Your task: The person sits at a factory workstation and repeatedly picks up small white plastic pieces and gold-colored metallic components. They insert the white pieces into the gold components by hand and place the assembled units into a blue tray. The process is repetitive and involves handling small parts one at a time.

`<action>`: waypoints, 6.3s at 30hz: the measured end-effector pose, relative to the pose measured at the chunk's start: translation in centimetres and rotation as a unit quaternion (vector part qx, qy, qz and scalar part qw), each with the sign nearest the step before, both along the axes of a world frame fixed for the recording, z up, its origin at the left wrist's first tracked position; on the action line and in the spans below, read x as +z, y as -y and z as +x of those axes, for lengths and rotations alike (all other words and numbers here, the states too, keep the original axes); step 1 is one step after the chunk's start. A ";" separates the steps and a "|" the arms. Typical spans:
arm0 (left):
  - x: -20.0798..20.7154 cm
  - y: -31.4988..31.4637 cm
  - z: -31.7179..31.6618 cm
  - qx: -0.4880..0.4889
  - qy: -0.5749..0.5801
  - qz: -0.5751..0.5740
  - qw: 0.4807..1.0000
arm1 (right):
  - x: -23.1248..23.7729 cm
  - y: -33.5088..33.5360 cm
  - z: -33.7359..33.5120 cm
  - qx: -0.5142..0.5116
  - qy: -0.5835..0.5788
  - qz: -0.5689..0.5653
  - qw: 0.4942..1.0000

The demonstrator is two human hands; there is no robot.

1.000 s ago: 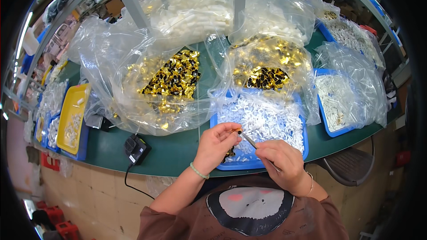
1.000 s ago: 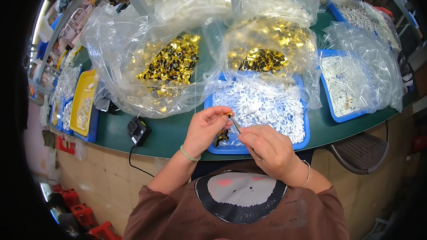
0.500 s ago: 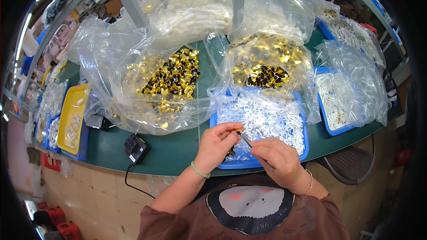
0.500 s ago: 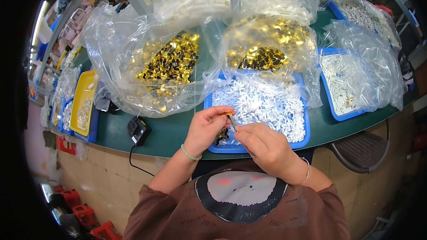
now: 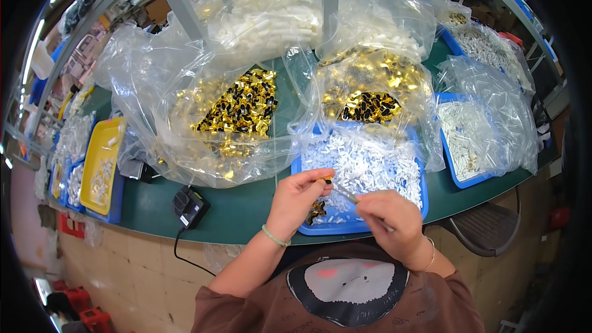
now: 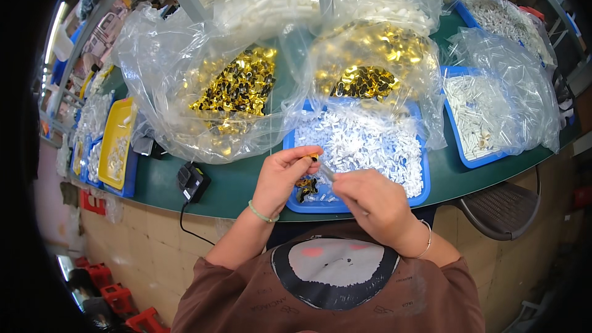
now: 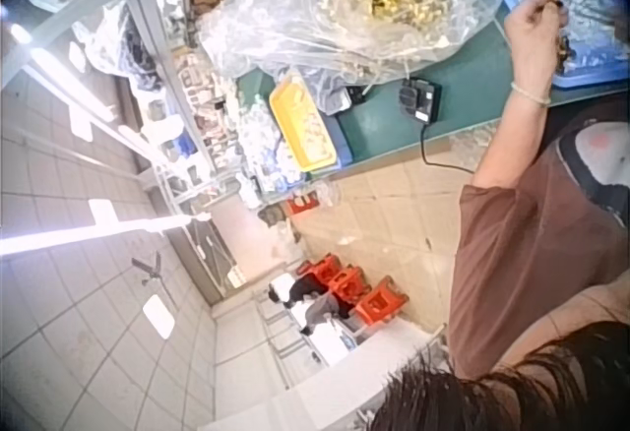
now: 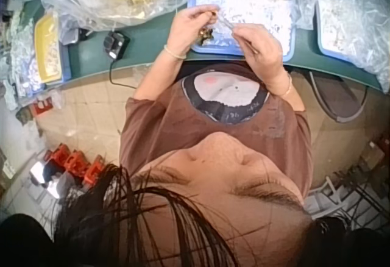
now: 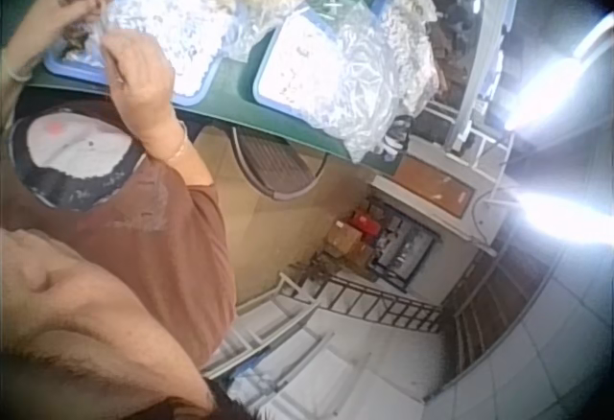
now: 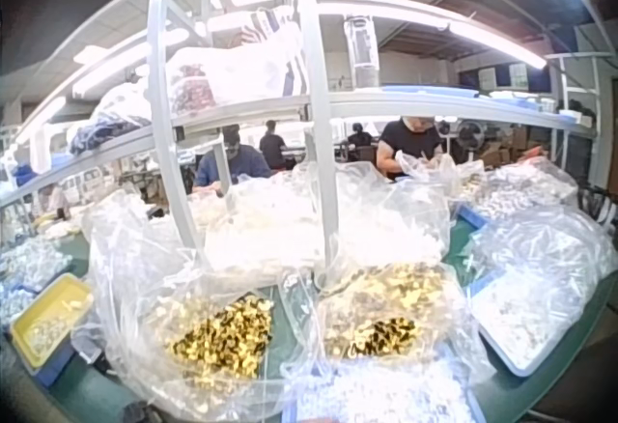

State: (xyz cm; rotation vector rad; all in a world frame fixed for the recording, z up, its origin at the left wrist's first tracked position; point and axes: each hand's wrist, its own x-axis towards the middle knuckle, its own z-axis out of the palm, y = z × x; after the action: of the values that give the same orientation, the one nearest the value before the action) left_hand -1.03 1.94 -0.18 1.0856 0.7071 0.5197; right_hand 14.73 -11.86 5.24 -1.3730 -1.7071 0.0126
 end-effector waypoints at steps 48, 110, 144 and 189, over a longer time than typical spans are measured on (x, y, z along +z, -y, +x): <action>1.6 -2.3 -1.2 0.048 0.072 0.094 0.992 | -4.5 -2.9 1.9 0.023 0.075 -0.267 0.960; 0.5 1.7 0.1 0.012 -0.043 0.380 0.924 | -3.0 -2.9 2.0 0.055 -0.393 -0.285 0.873; 0.0 -0.1 -0.5 0.019 0.095 -0.063 0.993 | -4.6 -2.9 3.4 -0.107 0.061 -0.219 0.968; -1.2 0.7 0.8 -0.067 0.146 -0.256 0.953 | -1.8 -2.8 0.6 -0.018 -0.096 -0.125 0.987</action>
State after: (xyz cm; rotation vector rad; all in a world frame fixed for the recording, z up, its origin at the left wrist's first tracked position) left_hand -0.23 1.28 -1.41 0.5488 0.4651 0.3417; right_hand 15.30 -9.01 3.42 -1.5314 -1.5581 0.3384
